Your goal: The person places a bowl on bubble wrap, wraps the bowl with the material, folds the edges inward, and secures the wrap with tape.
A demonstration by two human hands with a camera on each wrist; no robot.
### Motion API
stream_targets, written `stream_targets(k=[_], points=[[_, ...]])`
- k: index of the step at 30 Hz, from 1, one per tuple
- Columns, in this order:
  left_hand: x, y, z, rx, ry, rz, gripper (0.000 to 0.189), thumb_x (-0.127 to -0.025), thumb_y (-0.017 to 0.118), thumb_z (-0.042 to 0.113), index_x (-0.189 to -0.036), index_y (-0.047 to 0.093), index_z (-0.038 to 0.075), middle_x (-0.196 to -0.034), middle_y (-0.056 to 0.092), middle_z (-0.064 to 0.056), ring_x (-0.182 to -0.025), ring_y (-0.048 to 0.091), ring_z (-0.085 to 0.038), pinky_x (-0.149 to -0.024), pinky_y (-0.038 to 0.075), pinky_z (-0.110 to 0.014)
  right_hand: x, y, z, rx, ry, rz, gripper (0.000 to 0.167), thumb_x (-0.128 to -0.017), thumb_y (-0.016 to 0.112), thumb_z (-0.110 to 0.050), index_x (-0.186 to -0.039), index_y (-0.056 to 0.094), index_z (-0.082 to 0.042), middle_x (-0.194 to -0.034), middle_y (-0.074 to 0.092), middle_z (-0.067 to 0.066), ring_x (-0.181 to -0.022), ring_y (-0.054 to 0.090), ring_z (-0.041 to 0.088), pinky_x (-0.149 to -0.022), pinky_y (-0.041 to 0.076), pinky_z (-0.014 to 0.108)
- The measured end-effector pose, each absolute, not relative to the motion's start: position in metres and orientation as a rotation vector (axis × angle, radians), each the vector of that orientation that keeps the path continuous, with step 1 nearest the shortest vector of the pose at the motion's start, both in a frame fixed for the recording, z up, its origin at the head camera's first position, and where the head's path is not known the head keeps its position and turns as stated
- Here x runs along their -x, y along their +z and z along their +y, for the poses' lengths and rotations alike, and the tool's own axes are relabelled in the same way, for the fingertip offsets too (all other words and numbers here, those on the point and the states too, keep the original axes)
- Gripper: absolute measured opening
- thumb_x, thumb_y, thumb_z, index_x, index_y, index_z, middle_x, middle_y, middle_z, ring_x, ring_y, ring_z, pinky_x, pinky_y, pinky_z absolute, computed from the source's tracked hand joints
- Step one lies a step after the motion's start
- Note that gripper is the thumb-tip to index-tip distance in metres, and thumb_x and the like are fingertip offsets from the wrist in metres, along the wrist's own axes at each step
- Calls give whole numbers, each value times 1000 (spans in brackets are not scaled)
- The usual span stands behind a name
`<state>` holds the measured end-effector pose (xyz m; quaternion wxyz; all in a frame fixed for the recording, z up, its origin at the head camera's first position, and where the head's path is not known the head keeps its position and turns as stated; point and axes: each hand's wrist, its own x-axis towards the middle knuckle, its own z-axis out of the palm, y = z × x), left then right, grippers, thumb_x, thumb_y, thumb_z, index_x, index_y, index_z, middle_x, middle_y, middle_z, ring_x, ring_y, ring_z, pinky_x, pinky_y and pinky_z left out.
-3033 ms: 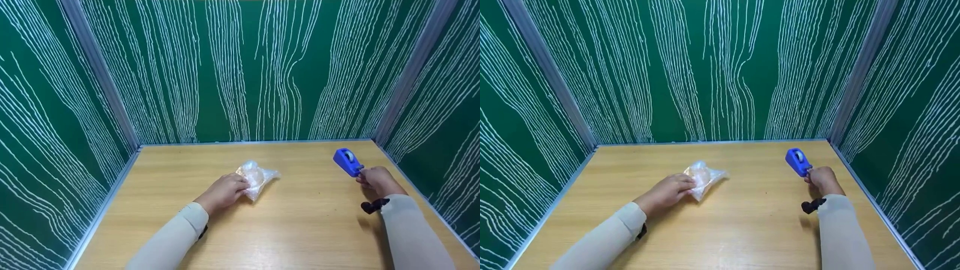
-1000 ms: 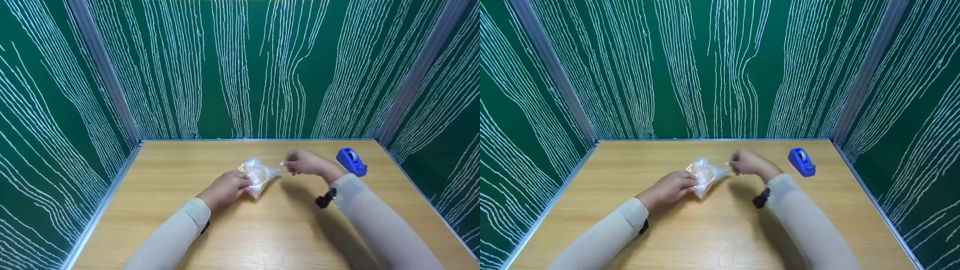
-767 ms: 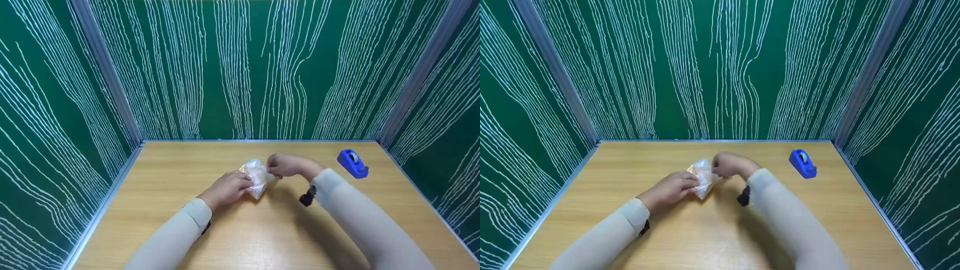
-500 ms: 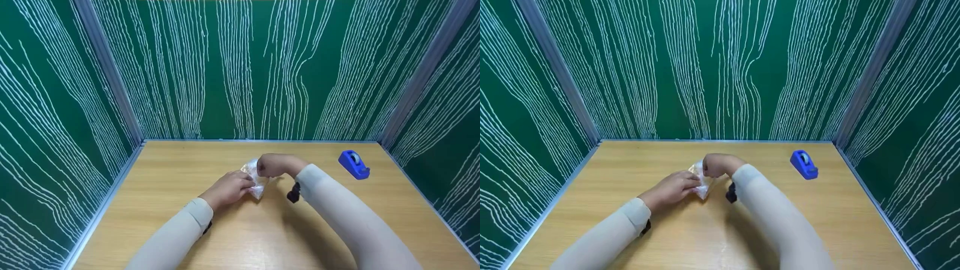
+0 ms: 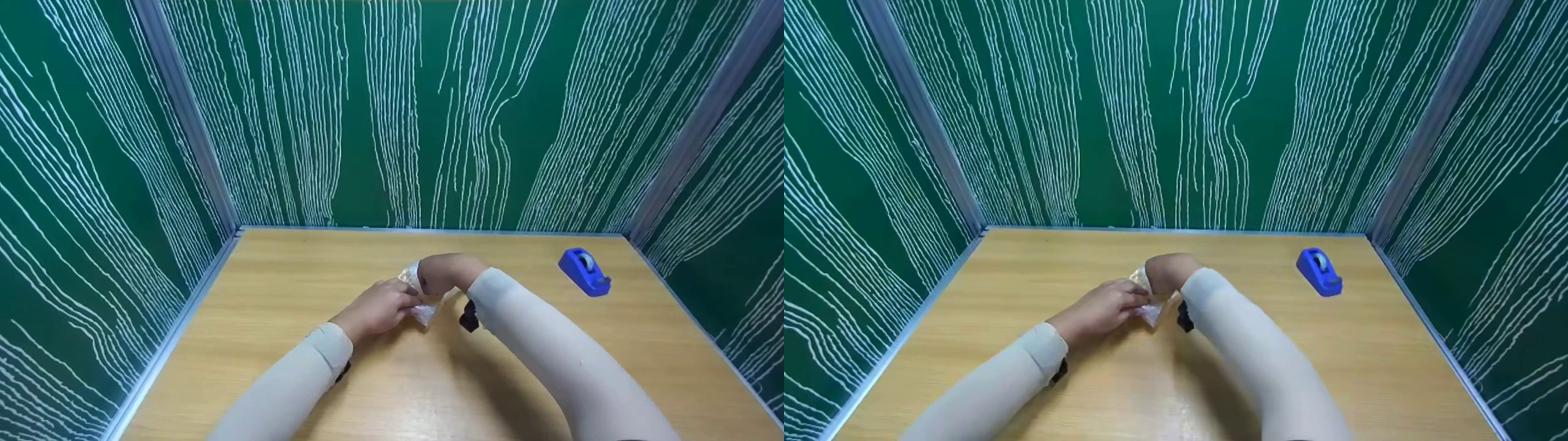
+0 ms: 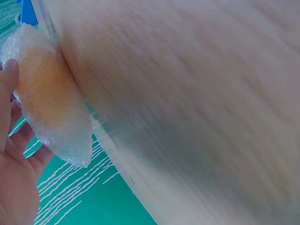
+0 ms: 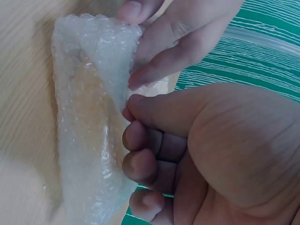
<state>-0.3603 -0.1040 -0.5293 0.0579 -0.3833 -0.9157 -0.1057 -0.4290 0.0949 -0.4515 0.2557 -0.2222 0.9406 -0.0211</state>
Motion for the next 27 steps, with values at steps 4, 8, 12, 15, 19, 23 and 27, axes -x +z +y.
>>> stream_targets(k=[4,8,12,15,19,23,27], points=[[361,-530,-103,1148,-331,-2801,29,-114,70,24,-139,83,21,-140,77,-1,-133,70,-21,-123,54,-42,423,-447,92,573,-8,2577,15,-104,82,-16,-119,83,-14,-117,77,7,-109,69,32,-118,58,57],[361,-529,-103,1139,-331,-2818,29,-115,70,26,-140,82,20,-142,76,-1,-135,68,-20,-126,53,-42,418,-443,91,513,-24,2585,22,-102,87,-19,-123,82,-15,-123,77,7,-114,69,33,-121,56,61],[359,-528,-104,1149,-316,-2799,28,-115,69,25,-139,83,20,-140,76,-1,-135,69,-20,-124,54,-42,419,-448,90,551,-20,2603,16,-103,84,-19,-118,82,-13,-115,76,6,-107,68,31,-115,60,55],[358,-528,-104,1161,-309,-2770,28,-114,69,24,-137,84,18,-138,77,-2,-133,70,-21,-122,56,-42,422,-454,90,645,24,2622,15,-103,82,-20,-114,82,-9,-107,74,7,-100,66,30,-107,61,48],[358,-527,-104,1169,-302,-2758,28,-115,68,23,-137,84,17,-137,77,-3,-133,71,-22,-122,56,-42,425,-458,89,664,34,2640,17,-102,81,-19,-114,81,-6,-108,74,8,-100,65,30,-108,61,47],[360,-528,-103,1171,-299,-2760,28,-115,68,23,-137,84,17,-139,77,-2,-134,71,-21,-122,56,-42,422,-458,87,601,28,2653,17,-102,79,-13,-116,80,-5,-111,75,9,-102,66,30,-111,60,48],[360,-529,-103,1166,-299,-2762,28,-115,69,24,-137,84,17,-139,77,-1,-134,71,-21,-122,56,-41,421,-459,87,592,20,2681,17,-102,78,-10,-118,79,-4,-111,75,10,-102,66,30,-110,60,48]])
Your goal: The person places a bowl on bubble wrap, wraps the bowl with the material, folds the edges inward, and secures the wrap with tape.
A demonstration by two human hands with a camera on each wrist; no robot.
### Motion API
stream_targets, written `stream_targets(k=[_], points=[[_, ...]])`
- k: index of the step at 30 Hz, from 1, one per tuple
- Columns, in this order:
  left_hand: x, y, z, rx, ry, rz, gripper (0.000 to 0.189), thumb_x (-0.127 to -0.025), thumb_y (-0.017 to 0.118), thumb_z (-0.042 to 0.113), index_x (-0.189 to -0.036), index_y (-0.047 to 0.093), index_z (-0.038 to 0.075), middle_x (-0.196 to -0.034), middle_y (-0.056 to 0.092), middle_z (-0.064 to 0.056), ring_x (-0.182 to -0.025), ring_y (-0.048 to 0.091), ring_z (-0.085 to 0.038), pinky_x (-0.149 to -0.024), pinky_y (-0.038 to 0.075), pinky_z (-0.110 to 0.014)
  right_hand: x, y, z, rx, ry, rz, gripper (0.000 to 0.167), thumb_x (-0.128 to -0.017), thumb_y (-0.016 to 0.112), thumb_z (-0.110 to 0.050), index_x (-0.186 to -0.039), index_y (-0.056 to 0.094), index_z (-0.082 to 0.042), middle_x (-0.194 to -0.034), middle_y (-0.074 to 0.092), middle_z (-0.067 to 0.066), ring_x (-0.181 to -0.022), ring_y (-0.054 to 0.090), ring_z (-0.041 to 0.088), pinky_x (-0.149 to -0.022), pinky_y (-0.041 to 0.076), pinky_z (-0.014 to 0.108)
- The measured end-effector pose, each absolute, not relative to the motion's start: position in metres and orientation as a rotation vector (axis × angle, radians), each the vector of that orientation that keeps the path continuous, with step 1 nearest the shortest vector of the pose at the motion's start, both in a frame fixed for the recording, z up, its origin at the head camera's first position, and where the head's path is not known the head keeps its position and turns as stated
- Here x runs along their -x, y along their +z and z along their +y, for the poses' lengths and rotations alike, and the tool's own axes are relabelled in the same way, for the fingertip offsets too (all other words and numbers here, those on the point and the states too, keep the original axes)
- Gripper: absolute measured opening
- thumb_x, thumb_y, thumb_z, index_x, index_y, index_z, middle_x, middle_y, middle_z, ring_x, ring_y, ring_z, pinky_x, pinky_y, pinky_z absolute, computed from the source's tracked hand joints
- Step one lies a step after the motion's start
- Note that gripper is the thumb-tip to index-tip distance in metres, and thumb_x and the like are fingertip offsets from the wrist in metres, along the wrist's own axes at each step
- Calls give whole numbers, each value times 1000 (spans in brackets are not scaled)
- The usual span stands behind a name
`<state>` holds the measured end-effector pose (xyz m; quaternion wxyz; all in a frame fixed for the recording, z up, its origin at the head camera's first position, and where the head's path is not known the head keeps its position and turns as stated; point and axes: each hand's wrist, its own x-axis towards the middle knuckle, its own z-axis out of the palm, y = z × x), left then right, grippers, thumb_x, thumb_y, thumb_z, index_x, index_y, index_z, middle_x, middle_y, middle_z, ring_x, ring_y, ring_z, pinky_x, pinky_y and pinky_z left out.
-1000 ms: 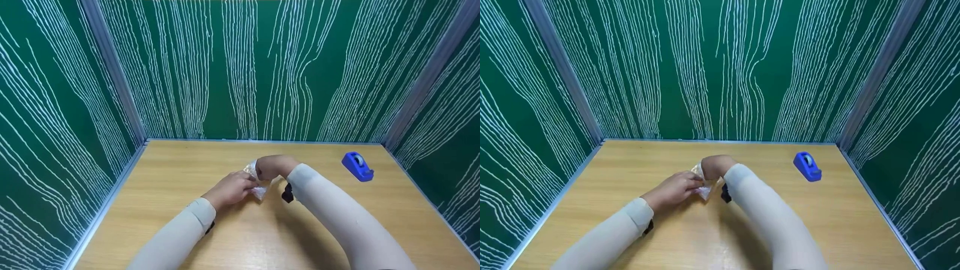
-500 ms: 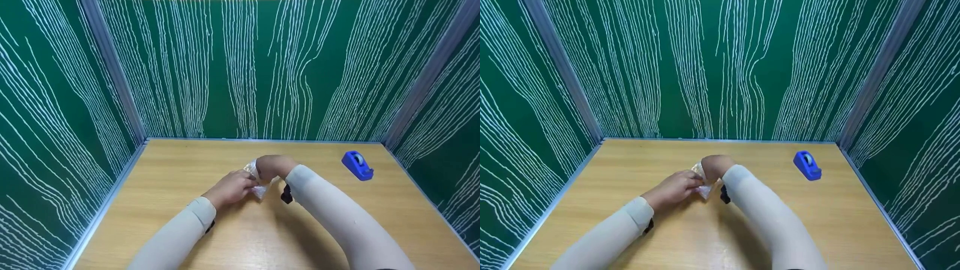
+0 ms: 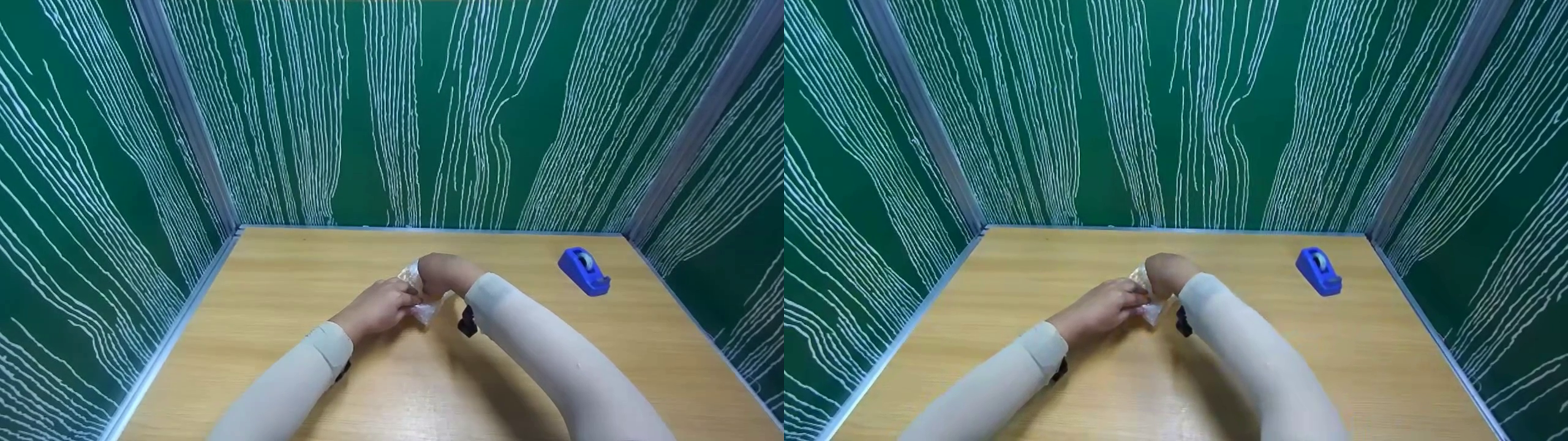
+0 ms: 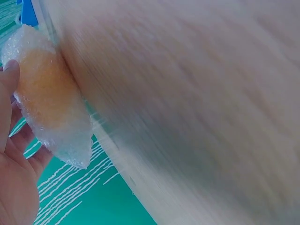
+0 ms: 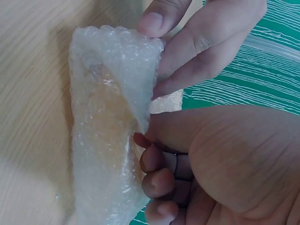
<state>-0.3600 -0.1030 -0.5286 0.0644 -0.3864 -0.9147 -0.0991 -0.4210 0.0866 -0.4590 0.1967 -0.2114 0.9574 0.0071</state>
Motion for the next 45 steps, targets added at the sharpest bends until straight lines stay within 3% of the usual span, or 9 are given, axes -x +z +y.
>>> stream_targets(k=[11,16,19,23,34,45], points=[[359,-528,-102,1149,-323,-2781,31,-116,67,28,-142,82,21,-142,75,-2,-137,68,-21,-124,54,-43,418,-467,100,623,-137,2764,12,-102,79,-9,-114,81,-9,-110,78,9,-99,70,31,-107,62,49],[359,-530,-103,1154,-313,-2774,31,-116,68,30,-143,81,24,-144,75,-2,-138,68,-23,-123,55,-46,415,-475,105,785,-148,2841,2,-101,81,-13,-102,80,-11,-92,74,5,-83,66,27,-90,63,45],[358,-532,-103,1159,-305,-2778,32,-115,68,32,-144,80,25,-146,74,-2,-139,68,-23,-123,56,-46,414,-480,107,896,-126,2884,5,-99,80,-13,-95,79,-11,-83,70,4,-76,61,25,-81,60,44],[358,-532,-102,1149,-305,-2798,34,-116,68,34,-146,79,25,-147,74,-2,-140,67,-22,-124,55,-46,414,-485,111,944,-146,2926,5,-99,78,-9,-94,78,-11,-82,69,3,-74,59,24,-78,58,43],[358,-532,-101,1143,-269,-2806,35,-116,68,34,-148,78,23,-150,73,-3,-143,66,-23,-125,54,-46,410,-490,120,822,-372,2986,13,-106,74,-8,-117,82,-5,-104,80,12,-89,70,29,-95,66,47],[354,-530,-101,1122,-279,-2826,35,-115,69,32,-148,78,23,-150,73,-4,-142,65,-25,-124,54,-49,408,-495,124,539,-529,2977,24,-108,73,-13,-131,72,-7,-128,71,17,-110,70,34,-107,63,52]])
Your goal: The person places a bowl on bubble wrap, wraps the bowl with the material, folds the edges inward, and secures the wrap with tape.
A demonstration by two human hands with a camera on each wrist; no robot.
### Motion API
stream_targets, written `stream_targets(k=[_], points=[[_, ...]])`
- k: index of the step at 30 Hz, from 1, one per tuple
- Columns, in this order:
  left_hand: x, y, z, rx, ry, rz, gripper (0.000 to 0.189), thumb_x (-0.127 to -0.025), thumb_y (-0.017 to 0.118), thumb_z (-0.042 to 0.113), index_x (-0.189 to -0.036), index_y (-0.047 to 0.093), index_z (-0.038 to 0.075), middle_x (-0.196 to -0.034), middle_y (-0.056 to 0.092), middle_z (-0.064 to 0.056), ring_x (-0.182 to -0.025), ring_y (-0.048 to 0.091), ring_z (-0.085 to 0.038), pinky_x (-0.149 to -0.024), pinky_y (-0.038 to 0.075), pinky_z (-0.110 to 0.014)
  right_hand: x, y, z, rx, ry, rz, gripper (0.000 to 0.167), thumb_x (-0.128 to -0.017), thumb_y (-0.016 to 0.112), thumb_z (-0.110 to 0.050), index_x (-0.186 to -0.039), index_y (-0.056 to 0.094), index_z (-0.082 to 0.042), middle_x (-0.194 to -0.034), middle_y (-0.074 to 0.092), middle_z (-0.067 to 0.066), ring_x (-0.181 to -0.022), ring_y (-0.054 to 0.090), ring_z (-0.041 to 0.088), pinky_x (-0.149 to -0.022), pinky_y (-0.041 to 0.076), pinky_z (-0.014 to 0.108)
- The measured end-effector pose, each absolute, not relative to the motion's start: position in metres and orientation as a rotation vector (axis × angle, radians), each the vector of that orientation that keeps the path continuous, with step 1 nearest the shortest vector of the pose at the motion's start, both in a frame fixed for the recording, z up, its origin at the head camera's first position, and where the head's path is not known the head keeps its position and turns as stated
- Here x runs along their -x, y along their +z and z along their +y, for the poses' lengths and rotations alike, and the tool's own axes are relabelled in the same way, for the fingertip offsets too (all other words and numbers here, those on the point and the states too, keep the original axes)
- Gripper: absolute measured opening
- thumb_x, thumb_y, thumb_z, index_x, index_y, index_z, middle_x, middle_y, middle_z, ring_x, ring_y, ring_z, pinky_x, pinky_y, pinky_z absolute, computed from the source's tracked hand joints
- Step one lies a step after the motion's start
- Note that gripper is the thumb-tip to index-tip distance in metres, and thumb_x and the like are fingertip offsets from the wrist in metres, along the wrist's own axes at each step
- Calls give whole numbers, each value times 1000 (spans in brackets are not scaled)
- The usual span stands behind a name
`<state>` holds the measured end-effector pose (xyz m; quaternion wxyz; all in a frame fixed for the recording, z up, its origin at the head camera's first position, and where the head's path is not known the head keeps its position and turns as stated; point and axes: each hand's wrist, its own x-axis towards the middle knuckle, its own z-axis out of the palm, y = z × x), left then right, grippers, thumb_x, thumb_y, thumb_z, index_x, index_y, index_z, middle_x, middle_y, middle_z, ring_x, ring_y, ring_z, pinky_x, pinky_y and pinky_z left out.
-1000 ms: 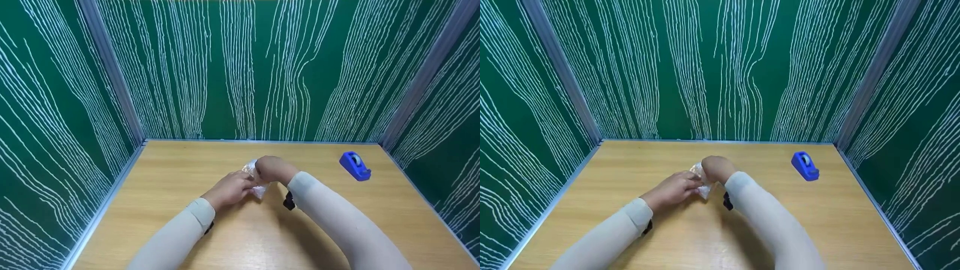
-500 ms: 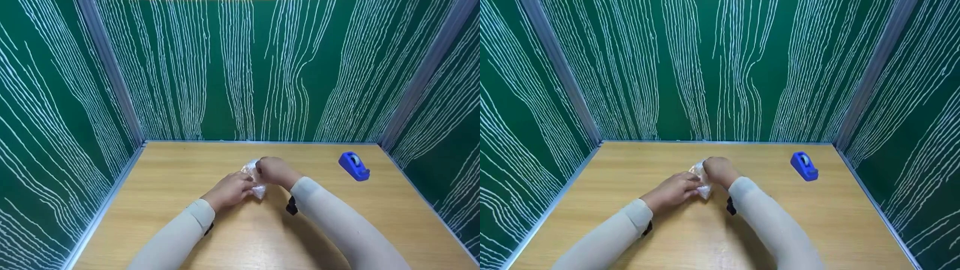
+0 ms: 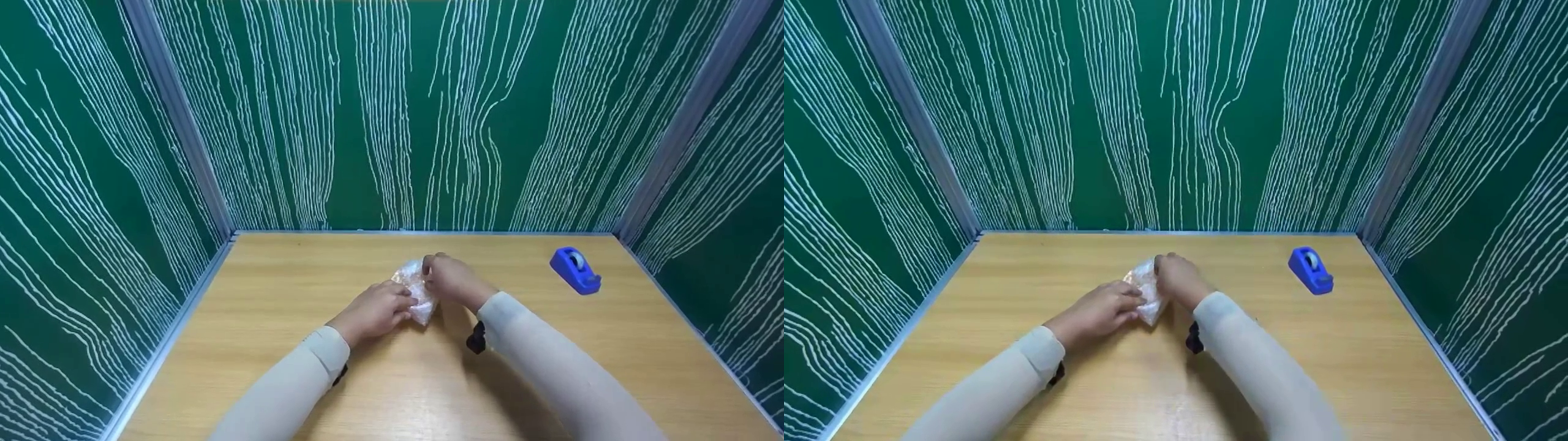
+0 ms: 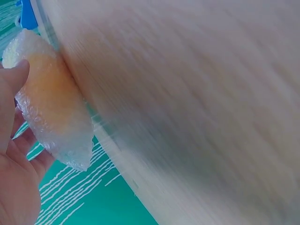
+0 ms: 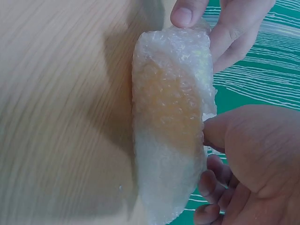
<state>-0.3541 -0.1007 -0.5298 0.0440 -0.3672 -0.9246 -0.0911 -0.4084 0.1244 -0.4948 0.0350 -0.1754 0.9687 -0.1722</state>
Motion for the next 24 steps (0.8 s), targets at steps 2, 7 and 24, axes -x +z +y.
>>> stream_targets(k=[2,7,24], points=[[354,-530,-102,1103,-292,-2840,35,-115,69,32,-148,77,24,-152,72,-4,-144,65,-26,-125,53,-51,409,-497,124,486,-568,2989,28,-106,75,-13,-133,69,-8,-132,67,18,-113,68,34,-108,62,52],[353,-529,-104,1063,-324,-2879,36,-115,70,31,-150,76,25,-155,71,-3,-148,63,-26,-129,50,-52,411,-503,122,358,-690,2990,53,-102,82,-12,-150,60,-9,-149,61,23,-132,65,40,-119,57,56],[361,-528,-109,1033,-287,-2873,36,-113,73,34,-147,77,27,-156,69,-1,-150,62,-25,-131,47,-50,420,-511,119,240,-907,2834,53,-111,71,-17,-160,55,-16,-146,72,17,-123,71,33,-118,59,57]])
